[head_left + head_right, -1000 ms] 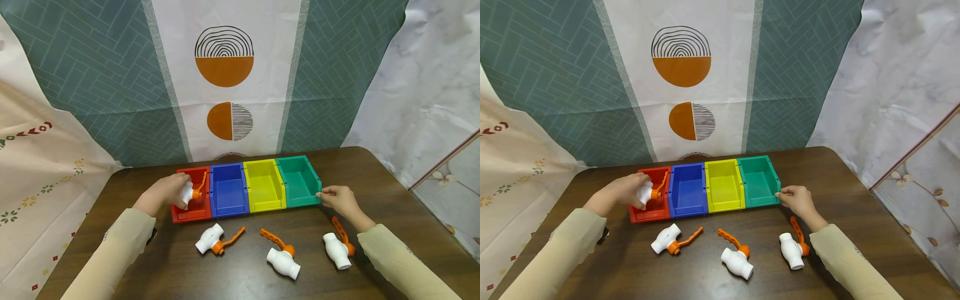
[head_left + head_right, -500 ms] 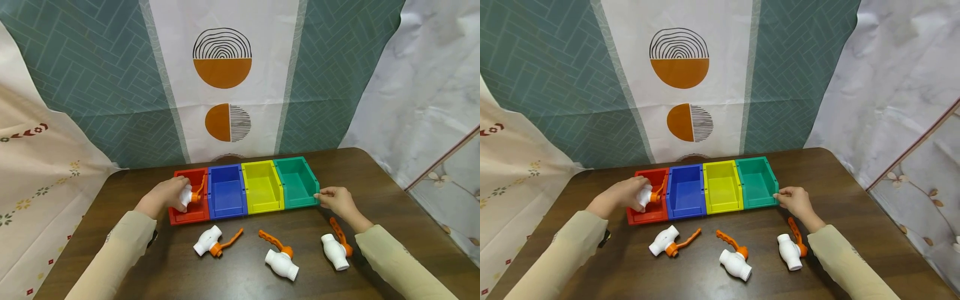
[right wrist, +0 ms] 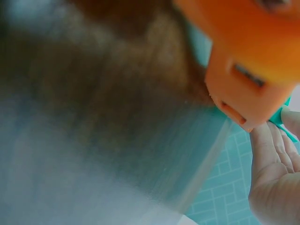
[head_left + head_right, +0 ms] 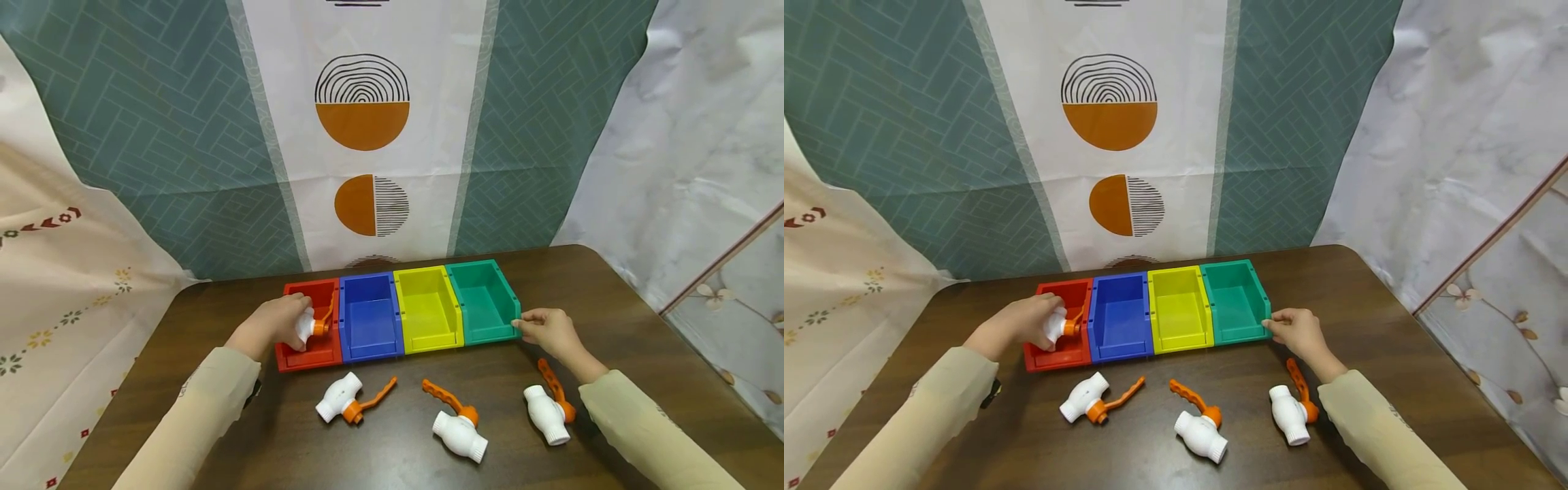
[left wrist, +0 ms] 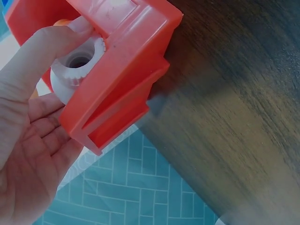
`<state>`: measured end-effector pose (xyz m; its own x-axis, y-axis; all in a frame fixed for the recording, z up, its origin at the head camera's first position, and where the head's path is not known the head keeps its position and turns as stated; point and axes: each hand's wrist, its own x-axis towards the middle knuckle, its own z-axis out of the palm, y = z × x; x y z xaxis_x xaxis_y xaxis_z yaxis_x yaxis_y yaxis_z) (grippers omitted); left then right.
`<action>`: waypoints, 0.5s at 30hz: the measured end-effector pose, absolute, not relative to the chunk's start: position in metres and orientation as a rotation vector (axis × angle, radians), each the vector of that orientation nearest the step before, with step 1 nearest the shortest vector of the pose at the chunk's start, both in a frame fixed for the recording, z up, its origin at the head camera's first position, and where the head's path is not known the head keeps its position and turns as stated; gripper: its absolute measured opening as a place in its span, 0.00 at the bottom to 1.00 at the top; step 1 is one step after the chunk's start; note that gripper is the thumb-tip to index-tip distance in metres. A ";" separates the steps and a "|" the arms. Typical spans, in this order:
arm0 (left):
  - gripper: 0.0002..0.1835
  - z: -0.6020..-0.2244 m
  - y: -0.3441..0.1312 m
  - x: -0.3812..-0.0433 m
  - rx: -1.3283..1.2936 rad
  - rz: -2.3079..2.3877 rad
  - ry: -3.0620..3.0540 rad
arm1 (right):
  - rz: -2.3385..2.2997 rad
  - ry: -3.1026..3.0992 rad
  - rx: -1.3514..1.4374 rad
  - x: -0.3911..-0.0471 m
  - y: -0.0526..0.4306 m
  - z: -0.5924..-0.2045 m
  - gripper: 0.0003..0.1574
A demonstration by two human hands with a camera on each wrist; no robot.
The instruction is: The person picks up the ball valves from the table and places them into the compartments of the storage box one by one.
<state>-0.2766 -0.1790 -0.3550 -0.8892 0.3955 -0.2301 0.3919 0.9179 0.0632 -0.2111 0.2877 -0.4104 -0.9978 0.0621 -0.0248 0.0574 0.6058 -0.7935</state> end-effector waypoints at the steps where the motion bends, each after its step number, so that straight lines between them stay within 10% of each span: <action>1: 0.36 -0.356 -0.178 -0.277 0.586 0.013 2.837 | 1.390 -2.807 -0.112 -0.211 0.288 -0.411 0.24; 15: 0.41 -0.359 -0.172 -0.278 0.549 -0.088 2.824 | 1.393 -2.798 -0.115 -0.212 0.289 -0.412 0.24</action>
<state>-0.2782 -0.1723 -0.3589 -0.8940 0.3597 -0.2670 0.3757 0.9267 -0.0096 -0.2121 0.2888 -0.4119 -0.9972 0.0723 -0.0204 0.0599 0.6007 -0.7972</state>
